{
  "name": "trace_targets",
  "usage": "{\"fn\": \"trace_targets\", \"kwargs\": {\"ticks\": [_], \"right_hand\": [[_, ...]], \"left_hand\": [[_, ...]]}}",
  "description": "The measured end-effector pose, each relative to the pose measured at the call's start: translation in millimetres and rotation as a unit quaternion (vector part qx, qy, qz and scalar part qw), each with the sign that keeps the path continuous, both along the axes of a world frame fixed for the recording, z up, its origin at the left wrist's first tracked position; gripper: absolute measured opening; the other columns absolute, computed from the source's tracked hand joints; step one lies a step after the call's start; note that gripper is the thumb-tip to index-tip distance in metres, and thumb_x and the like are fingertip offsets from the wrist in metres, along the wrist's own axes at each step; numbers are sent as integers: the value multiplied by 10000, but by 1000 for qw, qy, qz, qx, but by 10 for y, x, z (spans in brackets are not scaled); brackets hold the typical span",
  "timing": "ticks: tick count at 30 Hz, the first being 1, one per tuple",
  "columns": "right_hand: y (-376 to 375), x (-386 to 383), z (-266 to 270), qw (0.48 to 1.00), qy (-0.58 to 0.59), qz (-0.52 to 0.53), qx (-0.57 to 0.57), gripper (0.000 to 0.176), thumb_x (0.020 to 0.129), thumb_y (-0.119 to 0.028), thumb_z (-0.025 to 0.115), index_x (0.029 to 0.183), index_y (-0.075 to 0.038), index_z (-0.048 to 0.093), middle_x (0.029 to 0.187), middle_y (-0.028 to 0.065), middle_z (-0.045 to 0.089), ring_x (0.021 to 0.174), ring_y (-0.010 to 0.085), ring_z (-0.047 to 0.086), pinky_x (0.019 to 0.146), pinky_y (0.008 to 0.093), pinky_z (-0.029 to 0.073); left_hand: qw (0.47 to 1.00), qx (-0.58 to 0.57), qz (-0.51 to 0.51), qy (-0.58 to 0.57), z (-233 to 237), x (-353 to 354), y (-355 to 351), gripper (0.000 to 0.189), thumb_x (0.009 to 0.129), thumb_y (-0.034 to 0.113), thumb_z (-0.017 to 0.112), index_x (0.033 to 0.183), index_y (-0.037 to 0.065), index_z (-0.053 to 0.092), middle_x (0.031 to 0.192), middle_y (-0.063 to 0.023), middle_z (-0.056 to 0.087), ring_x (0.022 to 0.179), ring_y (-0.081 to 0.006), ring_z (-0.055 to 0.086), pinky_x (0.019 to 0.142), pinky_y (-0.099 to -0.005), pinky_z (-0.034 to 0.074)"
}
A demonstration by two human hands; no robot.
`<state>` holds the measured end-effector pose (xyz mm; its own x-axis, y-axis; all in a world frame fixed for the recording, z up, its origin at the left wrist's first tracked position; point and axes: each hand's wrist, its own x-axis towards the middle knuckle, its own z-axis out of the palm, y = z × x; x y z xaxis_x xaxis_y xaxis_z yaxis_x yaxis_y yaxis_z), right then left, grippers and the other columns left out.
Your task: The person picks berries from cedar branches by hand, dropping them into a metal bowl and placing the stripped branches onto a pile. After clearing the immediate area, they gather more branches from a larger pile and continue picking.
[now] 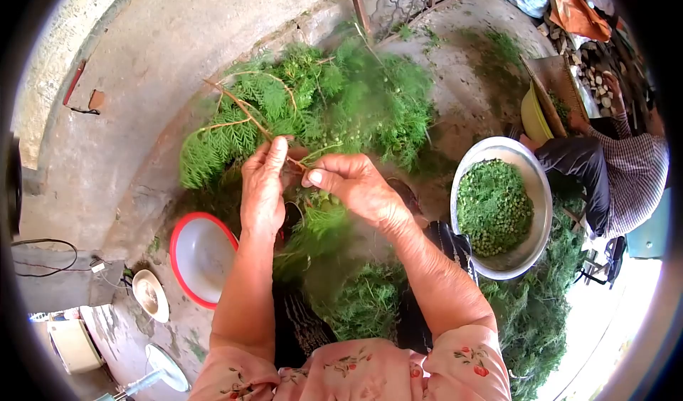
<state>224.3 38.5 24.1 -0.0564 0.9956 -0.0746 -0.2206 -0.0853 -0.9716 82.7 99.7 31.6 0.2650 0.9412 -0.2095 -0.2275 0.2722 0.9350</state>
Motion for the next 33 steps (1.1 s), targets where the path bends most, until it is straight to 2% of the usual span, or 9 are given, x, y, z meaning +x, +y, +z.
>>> {"fn": "trace_targets", "kwargs": {"ticks": [4,10,13,15,17,18,24,27,33], "right_hand": [[14,-41,-5,999,28,-19,-27,196,835,-199,615,900,-19,656,817,20,636,769,83,519,753,253,414],[-13,-120,11,997,63,-3,-38,234,834,-232,621,920,-16,651,805,-4,621,773,67,498,739,249,411],[-22,-154,-14,993,100,-4,-64,247,831,-238,623,935,-15,646,806,-8,617,765,62,497,729,241,415],[-13,-145,-12,984,149,-11,-95,247,831,-237,623,940,-16,645,796,-7,614,746,63,504,714,234,421],[25,-113,-82,991,88,-7,-103,236,840,-242,610,910,-17,637,759,10,606,688,78,525,657,230,445],[33,-110,-111,991,97,-6,-97,238,842,-246,607,900,-17,634,750,14,603,674,83,527,643,231,449],[21,-53,1,970,220,-14,-103,317,833,-319,598,845,-3,619,707,57,602,620,138,588,556,274,501],[4,20,38,962,234,3,-142,327,821,-310,622,864,14,621,797,65,595,694,159,551,648,319,482],[58,84,3,990,112,-17,-87,318,800,-313,645,829,0,595,671,62,583,573,152,557,525,276,477]], "left_hand": [[999,12,6,42,-73,37,-10,438,804,397,631,959,-3,541,856,-37,541,770,-126,462,741,-288,363],[997,-37,-6,65,-40,55,-9,427,798,327,650,1019,-19,535,862,-33,541,725,-97,477,578,-229,396],[997,-39,56,38,-63,75,-43,437,788,302,662,1035,-35,534,864,-42,555,734,-97,501,569,-230,418],[997,-10,53,46,-1,99,-68,340,809,239,636,1033,0,543,856,-41,551,699,-93,503,553,-226,418],[997,18,48,53,59,135,-94,252,830,175,610,1031,35,553,848,-39,547,664,-88,505,537,-222,418],[991,81,43,94,25,153,-94,163,853,93,568,1007,42,583,822,2,543,752,-80,482,651,-212,407],[902,359,-76,225,-62,-8,-1,126,843,-7,512,946,0,584,1027,-50,532,777,-124,531,715,-237,441],[916,314,-146,201,98,-45,-32,123,826,-25,517,934,-3,572,993,-63,538,779,-154,553,730,-257,457],[857,403,-123,297,18,-117,11,124,797,47,598,906,-4,567,825,-91,572,708,-190,558,631,-280,448]]}}
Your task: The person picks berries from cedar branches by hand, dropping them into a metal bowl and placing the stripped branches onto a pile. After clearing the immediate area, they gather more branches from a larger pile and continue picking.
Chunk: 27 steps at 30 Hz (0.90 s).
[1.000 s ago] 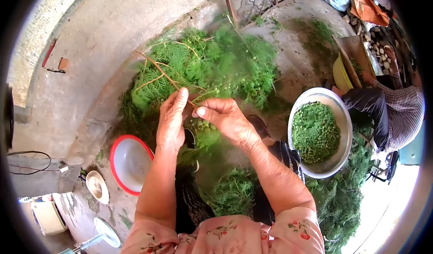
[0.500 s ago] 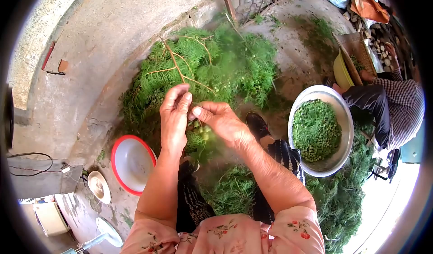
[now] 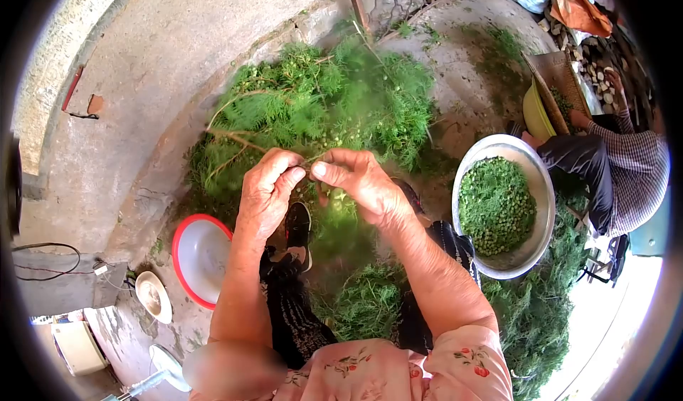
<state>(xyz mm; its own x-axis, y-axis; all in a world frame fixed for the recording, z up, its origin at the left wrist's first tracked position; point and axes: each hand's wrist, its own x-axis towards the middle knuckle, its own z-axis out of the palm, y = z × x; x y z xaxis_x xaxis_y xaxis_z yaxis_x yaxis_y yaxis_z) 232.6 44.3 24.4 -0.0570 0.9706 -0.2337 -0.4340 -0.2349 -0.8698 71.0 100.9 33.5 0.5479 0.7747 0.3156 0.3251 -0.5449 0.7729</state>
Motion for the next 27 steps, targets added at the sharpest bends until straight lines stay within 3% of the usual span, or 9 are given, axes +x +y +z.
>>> {"fn": "trace_targets", "kwargs": {"ticks": [4,8,9,12,16,19,24,27], "right_hand": [[-11,-28,6,999,6,-41,-24,224,806,-219,650,861,-15,577,685,48,582,579,116,547,513,229,450],[-25,-52,20,997,-61,-38,13,192,810,-195,648,874,-30,573,704,28,571,598,102,544,523,232,452],[-29,-65,-46,998,-42,-43,35,148,853,-150,591,917,-18,567,729,23,581,638,67,515,538,213,440],[2,-66,-179,981,-151,-69,103,145,863,-156,579,922,-23,569,728,10,579,656,62,500,572,215,431],[-21,-115,-52,978,-156,-83,107,144,878,-170,557,887,-26,562,710,-10,553,670,59,473,602,221,422],[-48,-166,-34,990,-25,-104,86,156,885,-196,547,851,-45,566,711,-24,543,656,61,455,591,218,407],[-108,-155,112,980,175,-90,5,187,858,-260,581,791,-86,565,702,-23,541,645,95,497,547,241,416],[-142,-146,96,974,199,-102,-28,232,842,-313,592,764,-98,554,694,-35,532,622,74,495,545,217,409]], "left_hand": [[997,27,25,72,149,36,-54,190,734,121,684,839,-4,586,733,-87,564,688,-213,550,604,-295,440],[972,200,11,123,172,55,-31,263,681,211,724,734,7,565,677,-81,546,589,-245,477,537,-329,399],[972,206,-7,117,128,59,1,268,690,219,722,693,18,545,623,-74,505,559,-229,431,519,-326,377],[997,17,-16,69,110,76,-71,233,711,193,712,695,22,553,583,-75,446,565,-207,423,525,-300,375],[984,-171,-31,-29,106,101,-100,179,762,143,683,723,-1,584,582,-13,500,543,-87,414,518,-241,360],[951,-276,-46,-131,110,103,-103,134,762,89,671,708,-8,596,600,26,525,531,-48,404,499,-222,344],[890,-393,-39,-230,158,201,-174,133,740,103,661,679,2,601,571,7,508,484,-52,387,467,-221,371],[874,-414,-41,-253,141,232,-196,151,733,121,666,669,3,598,556,5,495,466,-59,369,467,-230,391]]}}
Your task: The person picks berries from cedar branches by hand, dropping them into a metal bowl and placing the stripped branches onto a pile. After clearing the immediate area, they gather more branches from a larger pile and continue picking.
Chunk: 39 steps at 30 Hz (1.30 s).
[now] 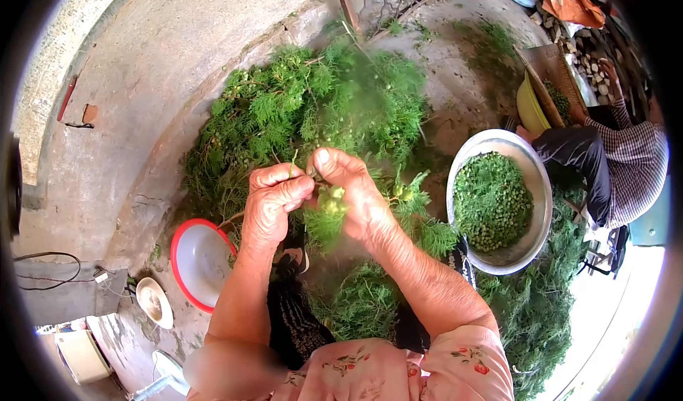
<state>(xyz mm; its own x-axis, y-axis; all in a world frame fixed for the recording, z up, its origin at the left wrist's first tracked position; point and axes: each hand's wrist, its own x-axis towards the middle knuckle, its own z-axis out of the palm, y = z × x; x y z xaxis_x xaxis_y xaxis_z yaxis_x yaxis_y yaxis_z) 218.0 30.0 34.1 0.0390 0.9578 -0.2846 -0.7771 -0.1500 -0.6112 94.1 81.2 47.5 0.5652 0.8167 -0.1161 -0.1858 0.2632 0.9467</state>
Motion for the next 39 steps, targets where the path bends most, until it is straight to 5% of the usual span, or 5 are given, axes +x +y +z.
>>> {"fn": "trace_targets", "kwargs": {"ticks": [15,31,39], "right_hand": [[-24,41,74,998,-15,-40,-56,356,844,-440,550,687,-124,498,625,-30,513,537,75,480,488,211,403],[-18,250,-37,990,-40,-18,-135,455,814,-560,498,787,-107,532,730,33,573,606,139,542,541,260,444],[-20,302,-28,998,-45,-38,-36,256,831,-327,602,858,-74,576,761,18,587,624,106,542,539,239,455]], "left_hand": [[999,-24,14,19,12,120,-74,140,730,78,610,623,0,568,540,6,475,458,-46,351,442,-194,263],[998,-17,48,24,-71,208,-120,137,764,83,598,647,11,604,594,-37,578,461,-71,459,435,-196,315],[997,-20,21,75,-8,169,-55,120,788,117,617,727,13,618,574,-4,550,475,-55,444,445,-189,303]]}}
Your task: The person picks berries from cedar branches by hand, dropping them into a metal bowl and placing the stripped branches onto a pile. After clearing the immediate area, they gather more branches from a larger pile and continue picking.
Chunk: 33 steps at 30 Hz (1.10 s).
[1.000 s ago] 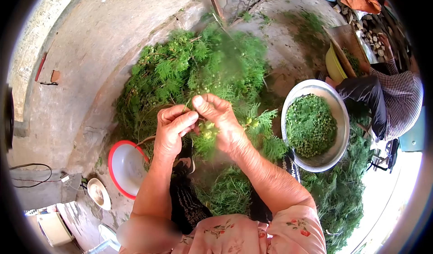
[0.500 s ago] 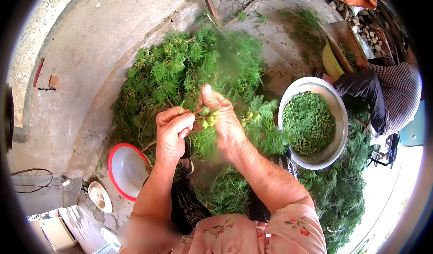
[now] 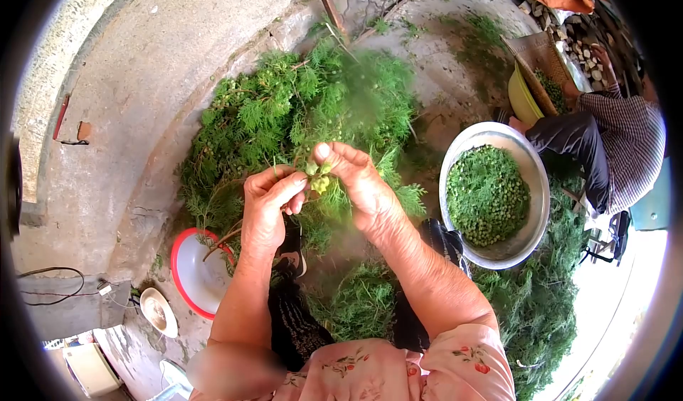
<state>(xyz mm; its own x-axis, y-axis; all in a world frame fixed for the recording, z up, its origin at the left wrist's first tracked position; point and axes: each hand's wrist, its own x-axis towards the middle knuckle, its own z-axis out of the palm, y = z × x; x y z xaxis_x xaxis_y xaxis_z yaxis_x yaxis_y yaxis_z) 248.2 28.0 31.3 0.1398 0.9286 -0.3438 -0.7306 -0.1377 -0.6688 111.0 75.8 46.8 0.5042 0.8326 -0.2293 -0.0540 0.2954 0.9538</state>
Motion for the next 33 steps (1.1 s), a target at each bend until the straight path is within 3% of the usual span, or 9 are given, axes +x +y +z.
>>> {"fn": "trace_targets", "kwargs": {"ticks": [4,12,13,17,21,24,30,33], "right_hand": [[25,10,-101,999,-40,-5,20,265,806,-339,629,769,-78,601,693,-9,590,596,79,537,547,220,453],[123,-118,-143,989,0,-149,-4,260,807,-332,638,707,-98,582,658,-14,583,577,95,523,563,254,441],[123,-127,-102,982,-67,-174,-4,286,813,-349,629,695,-95,568,637,-14,563,560,98,484,569,257,405],[141,-97,-121,975,-147,-166,6,312,813,-365,624,691,-85,563,620,-14,552,548,93,472,557,245,394],[137,-49,-109,985,-97,-140,-41,302,824,-359,611,711,-81,576,622,-20,551,528,73,492,495,223,416],[122,-34,-98,985,-124,-121,-13,320,833,-374,595,724,-74,583,630,-21,553,535,76,493,507,233,422],[123,4,-183,976,-191,-100,21,411,840,-458,544,760,-56,570,665,5,562,560,99,511,483,261,420],[83,32,-56,999,-23,-27,-29,435,834,-492,527,814,-59,557,682,26,567,582,124,530,470,268,414]], "left_hand": [[999,6,-32,-2,-44,8,28,110,799,114,621,738,23,620,584,6,536,457,-45,401,419,-194,278],[997,-35,-1,-64,-61,77,-100,159,798,39,609,650,69,561,575,65,443,462,-12,303,406,-172,222],[998,-23,4,-56,-63,95,-130,167,797,36,608,644,71,555,576,65,446,460,-12,303,405,-171,219],[997,-33,20,-60,-70,113,-145,167,797,26,606,646,69,551,582,61,456,455,-10,303,399,-173,216],[999,9,32,-19,-85,105,-119,92,807,46,611,719,53,586,605,63,467,464,-9,313,406,-173,228],[998,46,48,7,-26,143,-120,43,814,65,617,777,45,606,619,67,468,475,-9,324,418,-171,242],[996,85,-1,35,-35,82,-93,57,816,81,614,786,33,608,584,28,516,476,-33,418,421,-179,290],[999,11,27,-12,-54,86,-69,61,817,85,605,786,32,610,554,0,531,466,-59,459,414,-193,317]]}}
